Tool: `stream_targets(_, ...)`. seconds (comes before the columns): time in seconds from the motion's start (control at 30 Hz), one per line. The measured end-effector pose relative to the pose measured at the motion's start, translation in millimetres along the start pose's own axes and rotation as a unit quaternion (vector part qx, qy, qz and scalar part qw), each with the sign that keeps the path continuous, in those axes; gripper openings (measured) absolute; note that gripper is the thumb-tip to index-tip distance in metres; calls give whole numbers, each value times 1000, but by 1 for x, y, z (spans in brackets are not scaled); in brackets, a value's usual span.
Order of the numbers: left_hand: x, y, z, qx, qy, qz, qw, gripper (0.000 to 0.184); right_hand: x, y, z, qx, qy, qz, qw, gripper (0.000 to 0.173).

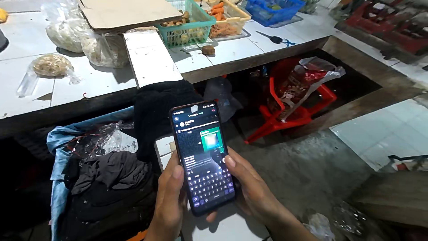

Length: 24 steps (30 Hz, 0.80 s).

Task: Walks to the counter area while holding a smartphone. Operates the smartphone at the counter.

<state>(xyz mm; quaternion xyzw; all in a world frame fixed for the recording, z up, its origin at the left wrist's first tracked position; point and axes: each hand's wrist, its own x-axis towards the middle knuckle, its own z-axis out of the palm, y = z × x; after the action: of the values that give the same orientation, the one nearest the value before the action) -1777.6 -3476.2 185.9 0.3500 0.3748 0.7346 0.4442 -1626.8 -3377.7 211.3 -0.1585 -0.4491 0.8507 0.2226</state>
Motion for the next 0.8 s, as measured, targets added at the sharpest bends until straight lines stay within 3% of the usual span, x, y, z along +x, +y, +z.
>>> stream_targets(0.8,0,2,0,-16,30,-34,999,52,-2,3,-5,-41,-60,-35,997,44)
